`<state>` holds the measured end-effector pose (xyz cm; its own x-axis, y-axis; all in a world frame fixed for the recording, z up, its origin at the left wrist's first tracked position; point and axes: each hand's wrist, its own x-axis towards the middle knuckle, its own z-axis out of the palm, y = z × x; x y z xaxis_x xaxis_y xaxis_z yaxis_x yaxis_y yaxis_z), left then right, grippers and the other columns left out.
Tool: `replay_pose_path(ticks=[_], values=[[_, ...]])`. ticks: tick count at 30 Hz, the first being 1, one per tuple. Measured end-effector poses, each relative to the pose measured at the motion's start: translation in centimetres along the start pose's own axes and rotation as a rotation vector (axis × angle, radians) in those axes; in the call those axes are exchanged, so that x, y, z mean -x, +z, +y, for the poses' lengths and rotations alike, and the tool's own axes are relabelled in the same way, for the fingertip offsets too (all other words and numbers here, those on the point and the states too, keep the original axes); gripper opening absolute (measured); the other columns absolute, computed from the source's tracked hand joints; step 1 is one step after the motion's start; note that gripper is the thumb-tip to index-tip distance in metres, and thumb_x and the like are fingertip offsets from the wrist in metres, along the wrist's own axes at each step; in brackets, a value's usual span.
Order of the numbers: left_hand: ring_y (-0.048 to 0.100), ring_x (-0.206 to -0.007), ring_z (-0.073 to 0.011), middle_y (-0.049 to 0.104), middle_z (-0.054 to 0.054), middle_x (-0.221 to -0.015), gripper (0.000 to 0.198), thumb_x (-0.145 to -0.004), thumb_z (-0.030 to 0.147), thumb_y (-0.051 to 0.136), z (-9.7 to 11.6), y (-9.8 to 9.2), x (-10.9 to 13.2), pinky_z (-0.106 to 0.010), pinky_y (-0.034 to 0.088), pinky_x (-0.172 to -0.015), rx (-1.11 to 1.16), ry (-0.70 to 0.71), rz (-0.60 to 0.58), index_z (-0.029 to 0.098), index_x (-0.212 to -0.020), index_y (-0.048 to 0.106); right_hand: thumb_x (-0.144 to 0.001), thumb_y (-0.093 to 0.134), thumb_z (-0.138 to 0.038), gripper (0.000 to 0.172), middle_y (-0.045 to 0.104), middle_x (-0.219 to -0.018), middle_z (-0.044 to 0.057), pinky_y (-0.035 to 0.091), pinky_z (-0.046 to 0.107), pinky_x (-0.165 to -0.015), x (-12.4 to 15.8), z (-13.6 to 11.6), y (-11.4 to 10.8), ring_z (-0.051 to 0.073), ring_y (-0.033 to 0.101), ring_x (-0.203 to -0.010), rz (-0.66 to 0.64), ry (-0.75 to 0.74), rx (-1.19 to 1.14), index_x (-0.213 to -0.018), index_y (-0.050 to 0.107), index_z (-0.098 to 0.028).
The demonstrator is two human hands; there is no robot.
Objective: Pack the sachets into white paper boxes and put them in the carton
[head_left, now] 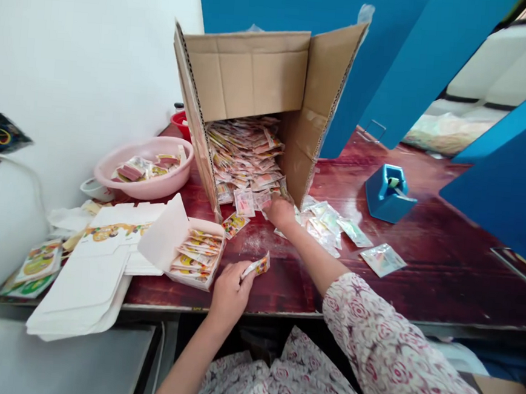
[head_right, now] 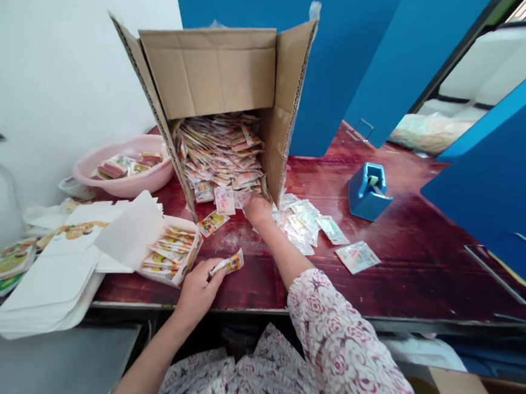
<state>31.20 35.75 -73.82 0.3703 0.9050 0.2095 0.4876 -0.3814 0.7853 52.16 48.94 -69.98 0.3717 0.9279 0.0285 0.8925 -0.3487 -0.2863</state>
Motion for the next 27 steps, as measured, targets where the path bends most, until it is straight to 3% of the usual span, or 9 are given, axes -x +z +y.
replay_pose_path(ticks=[3,5,7,9,13,15,19,22,27], values=[[0.066,-0.082,-0.0198,0.073,-0.005,-0.085,0.021,-0.094,0.027,0.054,0.1,-0.2,-0.1,-0.033,0.054,-0.078,0.051,-0.018,-0.015,0.021,-0.089,0.073,-0.095,0.056,-0.032,0.034,0.073,-0.114,0.013,0.046,0.027,-0.085,1.0,0.6,0.2,0.023,0.068,-0.104,-0.004,-0.100,-0.074,-0.123,0.066,-0.016],[0.068,-0.099,-0.0219,0.073,-0.010,-0.107,0.021,-0.093,0.028,0.055,0.2,-0.3,-0.1,-0.036,0.054,-0.089,0.087,-0.013,0.018,0.020,-0.088,0.074,-0.093,0.060,-0.035,0.025,0.075,-0.103,0.007,0.046,0.025,-0.081,3.0,1.2,-0.3,0.019,0.067,-0.093,-0.096,-0.264,-0.190,-0.106,0.073,-0.019],[0.060,-0.124,-0.0253,0.057,-0.014,-0.142,0.019,-0.091,0.028,0.057,0.3,-0.3,-0.1,-0.041,0.048,-0.105,0.100,0.007,0.066,0.021,-0.091,0.075,-0.090,0.062,-0.034,0.020,0.073,-0.086,0.003,0.044,0.024,-0.074,5.5,1.6,-1.0,0.016,0.063,-0.080,-0.267,-0.461,-0.326,-0.089,0.074,-0.018],[0.052,-0.135,-0.0270,0.042,-0.012,-0.157,0.017,-0.090,0.025,0.059,0.2,-0.1,-0.1,-0.043,0.042,-0.113,0.101,0.041,0.101,0.022,-0.091,0.076,-0.091,0.058,-0.035,0.026,0.067,-0.072,0.000,0.042,0.024,-0.066,7.8,1.9,-1.8,0.013,0.057,-0.068,-0.475,-0.626,-0.407,-0.078,0.072,-0.018],[0.069,-0.107,-0.0219,0.071,-0.011,-0.113,0.017,-0.090,0.020,0.056,-0.3,0.5,0.1,-0.037,0.054,-0.096,0.139,0.082,0.091,0.021,-0.089,0.073,-0.096,0.048,-0.050,0.049,0.062,-0.063,0.000,0.039,0.023,-0.058,8.7,1.3,-3.0,0.012,0.053,-0.061,-0.747,-0.675,-0.443,-0.068,0.069,-0.017],[0.071,-0.091,-0.0197,0.072,-0.007,-0.092,0.016,-0.090,0.020,0.055,-0.4,0.6,0.2,-0.033,0.057,-0.087,0.142,0.062,0.087,0.021,-0.090,0.071,-0.097,0.045,-0.055,0.054,0.069,-0.073,0.004,0.044,0.025,-0.064,6.9,0.2,-3.0,0.016,0.061,-0.069,-0.603,-0.513,-0.391,-0.073,0.071,-0.016],[0.072,-0.091,-0.0187,0.075,-0.005,-0.101,0.039,-0.086,0.019,0.059,-0.1,0.3,0.3,-0.032,0.057,-0.088,0.154,-0.082,0.073,0.022,-0.125,0.063,-0.095,0.053,-0.050,0.044,0.073,-0.111,0.017,0.048,0.032,-0.085,1.8,-3.1,-1.1,0.027,0.068,-0.105,-0.132,-0.143,-0.137,-0.116,0.069,-0.014],[0.072,-0.093,-0.0188,0.076,-0.002,-0.101,0.055,-0.084,0.020,0.063,0.1,0.0,0.1,-0.033,0.057,-0.089,0.152,-0.193,0.006,0.024,-0.138,0.053,-0.088,0.066,-0.043,0.048,0.069,-0.121,0.022,0.049,0.035,-0.088,-0.6,-4.8,0.9,0.030,0.066,-0.111,-0.130,-0.030,-0.099,-0.124,0.064,-0.012],[0.071,-0.091,-0.0211,0.075,-0.005,-0.095,0.005,-0.083,0.019,0.065,-0.2,0.0,-0.1,-0.037,0.055,-0.089,0.129,-0.143,-0.029,0.020,-0.085,0.070,-0.093,0.059,-0.032,0.024,0.074,-0.105,0.010,0.047,0.026,-0.080,-0.2,-3.9,1.4,0.019,0.068,-0.094,-0.145,-0.099,-0.195,-0.105,0.069,-0.013]])
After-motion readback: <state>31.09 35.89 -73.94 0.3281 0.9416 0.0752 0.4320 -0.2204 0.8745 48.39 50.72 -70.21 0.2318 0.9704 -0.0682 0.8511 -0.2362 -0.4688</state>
